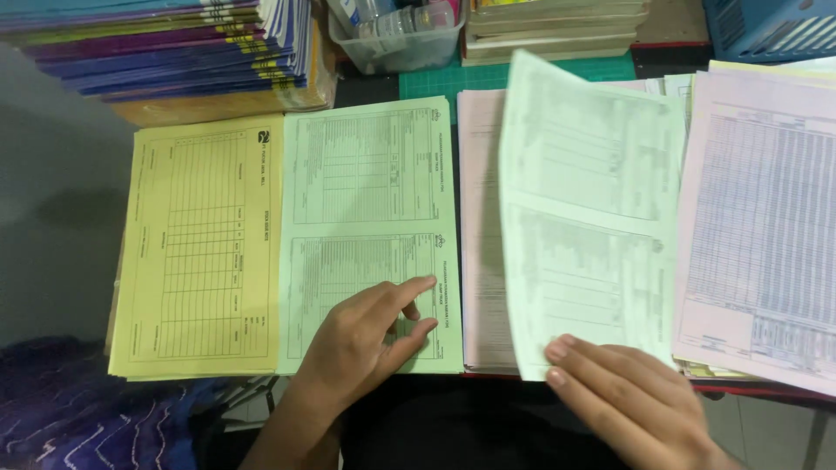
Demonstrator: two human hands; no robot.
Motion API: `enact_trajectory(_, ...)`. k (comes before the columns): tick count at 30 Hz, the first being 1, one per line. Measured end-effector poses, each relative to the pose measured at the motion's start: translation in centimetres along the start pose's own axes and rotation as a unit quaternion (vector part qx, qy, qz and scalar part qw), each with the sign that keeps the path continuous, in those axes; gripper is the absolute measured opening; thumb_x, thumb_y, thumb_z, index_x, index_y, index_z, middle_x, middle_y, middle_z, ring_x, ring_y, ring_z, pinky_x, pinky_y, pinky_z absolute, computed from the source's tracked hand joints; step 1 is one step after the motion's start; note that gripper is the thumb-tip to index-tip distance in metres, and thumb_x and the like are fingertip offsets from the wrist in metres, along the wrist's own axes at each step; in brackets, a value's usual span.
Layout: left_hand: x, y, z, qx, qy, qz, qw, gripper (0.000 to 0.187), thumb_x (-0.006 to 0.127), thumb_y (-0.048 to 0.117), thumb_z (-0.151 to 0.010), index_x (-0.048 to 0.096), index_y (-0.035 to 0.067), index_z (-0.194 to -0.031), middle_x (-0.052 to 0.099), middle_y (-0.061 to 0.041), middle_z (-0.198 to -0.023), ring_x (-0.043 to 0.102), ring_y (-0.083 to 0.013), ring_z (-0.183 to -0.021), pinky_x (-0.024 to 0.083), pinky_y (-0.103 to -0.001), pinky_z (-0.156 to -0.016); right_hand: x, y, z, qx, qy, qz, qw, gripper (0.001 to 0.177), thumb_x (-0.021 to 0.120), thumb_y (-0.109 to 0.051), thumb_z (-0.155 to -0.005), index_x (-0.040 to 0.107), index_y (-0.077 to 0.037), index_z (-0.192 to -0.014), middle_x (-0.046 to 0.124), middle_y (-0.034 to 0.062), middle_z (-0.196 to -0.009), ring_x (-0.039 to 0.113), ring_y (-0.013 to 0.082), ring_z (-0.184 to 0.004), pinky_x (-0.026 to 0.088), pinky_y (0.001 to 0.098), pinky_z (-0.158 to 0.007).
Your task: Sort and review various colored paper forms within a large binder
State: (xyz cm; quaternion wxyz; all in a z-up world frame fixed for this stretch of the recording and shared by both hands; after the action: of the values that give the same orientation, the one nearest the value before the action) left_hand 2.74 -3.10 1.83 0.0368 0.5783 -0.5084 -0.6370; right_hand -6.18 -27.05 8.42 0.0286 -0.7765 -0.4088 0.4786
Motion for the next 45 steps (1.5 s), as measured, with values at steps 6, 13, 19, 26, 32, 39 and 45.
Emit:
enact_trajectory(6,-2.3,3.4,0.5,0.151,0.053,-0.025,0.987,0.038,0.064,0.005,-0.105,0.053,0.006,-0.142,0.066,-0.007,-0.084,0.064,-0.0207,-0.067,0.052,-0.034,-0.058,3.6,-1.8,-1.9,-0.138,-0.063,-0.068,0.986,0.033,0.043,-0.016,-0.106,0.067,0.002,-0.121,0.071,0.0211,-0.126,0.076,0.0353,-0.115,0.064,0.0393,-0.091)
enact_trajectory(13,-5.7,-0.6,4.4,0.069,0.061,-0.065,0.994,0.042,0.073,-0.014,-0.079,0.069,0.005,-0.116,0.075,-0.011,-0.096,0.076,-0.0215,-0.088,0.069,-0.028,-0.082,5.4,0.8,-1.5,-0.104,-0.109,-0.064,0.986,0.029,0.052,-0.019,-0.103,0.064,-0.007,-0.127,0.071,0.0122,-0.122,0.072,0.0305,-0.106,0.058,0.0392,-0.082)
enact_trajectory(19,-9.0,-3.1,7.0,-0.058,0.055,-0.064,0.995,0.045,0.074,-0.012,-0.073,0.073,0.008,-0.114,0.078,-0.010,-0.105,0.079,-0.0185,-0.093,0.066,-0.024,-0.088,6.2,2.5,-1.6,-0.067,-0.116,-0.024,0.991,0.026,0.068,-0.022,-0.096,0.067,-0.007,-0.117,0.073,0.0067,-0.110,0.069,0.0256,-0.097,0.055,0.0381,-0.082)
enact_trajectory(26,-10.1,-4.3,7.7,-0.137,0.052,-0.051,0.988,0.047,0.083,0.000,-0.073,0.074,0.010,-0.118,0.079,-0.008,-0.112,0.078,-0.0183,-0.101,0.065,-0.026,-0.090,7.2,3.1,-1.2,-0.047,-0.109,0.008,0.993,0.021,0.078,-0.021,-0.090,0.069,-0.011,-0.107,0.070,0.0021,-0.105,0.067,0.0235,-0.098,0.052,0.0357,-0.081)
enact_trajectory(32,-10.2,-4.5,8.1,-0.165,0.037,-0.049,0.984,0.052,0.086,0.008,-0.072,0.073,0.012,-0.122,0.079,-0.006,-0.111,0.078,-0.0159,-0.099,0.063,-0.026,-0.088,7.4,3.2,-1.0,-0.050,-0.114,0.001,0.992,0.018,0.077,-0.020,-0.090,0.068,-0.012,-0.104,0.069,0.0030,-0.108,0.066,0.0242,-0.097,0.050,0.0360,-0.078)
enact_trajectory(39,-10.4,-4.0,8.9,-0.233,0.006,-0.109,0.966,0.055,0.060,-0.005,-0.078,0.071,0.016,-0.128,0.074,0.003,-0.083,0.070,-0.0099,-0.072,0.063,-0.023,-0.071,7.5,3.5,-0.6,-0.049,-0.113,0.005,0.992,0.018,0.077,-0.022,-0.091,0.067,-0.013,-0.102,0.068,0.0033,-0.110,0.066,0.0239,-0.096,0.050,0.0365,-0.076)
enact_trajectory(45,-9.3,-2.2,7.2,-0.169,0.087,-0.204,0.960,0.047,0.057,-0.001,-0.084,0.062,0.004,-0.130,0.059,-0.014,-0.119,0.059,-0.0267,-0.106,0.056,-0.037,-0.096,7.5,3.3,-0.8,-0.053,-0.108,0.009,0.993,0.016,0.076,-0.022,-0.091,0.068,-0.014,-0.102,0.068,0.0028,-0.109,0.066,0.0238,-0.097,0.050,0.0361,-0.077)
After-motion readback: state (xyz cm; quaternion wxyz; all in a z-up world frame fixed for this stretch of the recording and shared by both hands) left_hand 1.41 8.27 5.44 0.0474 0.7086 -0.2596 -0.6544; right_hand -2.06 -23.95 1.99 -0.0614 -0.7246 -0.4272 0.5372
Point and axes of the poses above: each hand's wrist, its own z-axis away from the middle knuckle, its own x-axis out of the palm, y = z × x, the point moved 5 cm from there along -z, towards the middle knuckle
